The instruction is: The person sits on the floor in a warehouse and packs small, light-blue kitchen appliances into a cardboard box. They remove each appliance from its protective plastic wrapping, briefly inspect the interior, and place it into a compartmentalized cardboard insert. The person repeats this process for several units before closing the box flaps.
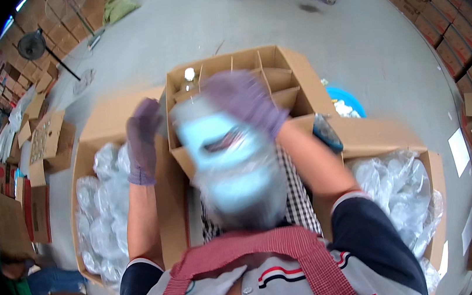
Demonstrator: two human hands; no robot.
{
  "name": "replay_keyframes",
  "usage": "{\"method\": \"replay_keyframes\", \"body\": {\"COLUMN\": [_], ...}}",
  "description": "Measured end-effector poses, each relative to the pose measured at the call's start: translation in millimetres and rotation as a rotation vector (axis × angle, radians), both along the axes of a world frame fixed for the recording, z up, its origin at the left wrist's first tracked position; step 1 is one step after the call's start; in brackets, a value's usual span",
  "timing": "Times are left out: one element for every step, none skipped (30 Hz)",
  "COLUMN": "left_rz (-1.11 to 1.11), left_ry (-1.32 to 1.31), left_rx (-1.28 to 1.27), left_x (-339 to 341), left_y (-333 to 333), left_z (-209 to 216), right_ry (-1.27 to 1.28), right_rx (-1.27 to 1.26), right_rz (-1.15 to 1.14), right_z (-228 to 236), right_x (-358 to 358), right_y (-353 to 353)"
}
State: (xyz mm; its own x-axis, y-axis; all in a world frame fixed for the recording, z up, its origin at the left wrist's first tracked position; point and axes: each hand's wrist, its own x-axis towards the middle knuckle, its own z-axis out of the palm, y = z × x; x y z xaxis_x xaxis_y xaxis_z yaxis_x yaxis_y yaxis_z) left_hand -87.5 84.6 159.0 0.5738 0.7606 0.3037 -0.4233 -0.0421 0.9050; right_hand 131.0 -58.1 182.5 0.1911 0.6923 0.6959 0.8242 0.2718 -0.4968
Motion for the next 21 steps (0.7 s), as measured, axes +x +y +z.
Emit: {"method": "replay_keyframes", "body": {"left_rz": [-0.045, -0.113, -0.335, -0.331, -0.331, -0.420, -0.317, -0.291, -0.267, -0.327, -0.387, -0.468, -0.430, -0.359, -0.300, -0.260, -0.249, -0.298, -0.361, -0.448, -0.522], "left_ry": [-0.004, -0.012, 0.310, 0.258, 0.189, 0.045, 0.155, 0.213, 0.282, 0.302, 0.322, 0.310, 0.160, -0.002, 0.138, 0.265, 0.322, 0.378, 0.404, 0.403, 0.390], "left_rx": [0.060, 0.109, 0.148, 0.572, 0.832, 0.819, 0.746, 0.748, 0.747, 0.828, 0.908, 0.981, 1.158, 1.327, 1.213, 1.106, 0.979, 0.862, 0.735, 0.563, 0.392], "left_x": [11, 21, 20, 37, 49, 59, 66, 72, 78, 82, 86, 100, 111, 121, 117, 112, 118, 123, 133, 139, 146], "left_y": [2, 4, 13, -4, -19, -20, 0, 12, 26, 26, 23, 21, 19, 18, 33, 42, 51, 55, 58, 48, 38], "left_z": [17, 26, 26, 40, 59, 62, 51, 45, 37, 41, 50, 56, 61, 67, 55, 50, 39, 38, 33, 37, 44], "right_ry": [-0.094, 0.038, 0.178, 0.394, 0.684, 0.977, 0.979, 0.825, 0.720, 0.612, 0.904, 1.183, 1.414, 1.278, 1.144, 1.086, 0.908, 0.755, 0.532, 0.707, 0.886], "right_rx": [0.051, -0.023, -0.100, -0.109, -0.030, 0.044, 0.089, 0.163, 0.099, 0.038, 0.000, -0.044, -0.101, -0.162, -0.238, -0.160, -0.099, -0.016, -0.123, -0.219, -0.301], "right_rz": [0.029, 0.131, 0.211, 0.248, 0.524, 0.837, 0.662, 0.775, 0.751, 0.718, 0.714, 0.667, 0.635, 0.432, 0.252, 0.194, 0.264, 0.362, 0.377, 0.373, 0.348], "right_z": [31, 33, 32, 5, -22, -37, -36, -40, -36, -29, -38, -46, -59, -67, -72, -37, -24, -13, -10, -26, -36], "right_x": [-41, -36, -29, 11, 48, 70, 62, 63, 62, 61, 62, 70, 80, 96, 108, 101, 96, 90, 105, 112, 121], "right_y": [9, 12, 15, 11, 9, 12, 13, 26, 31, 33, 34, 31, 32, 31, 31, 38, 33, 32, 35, 37, 37]}}
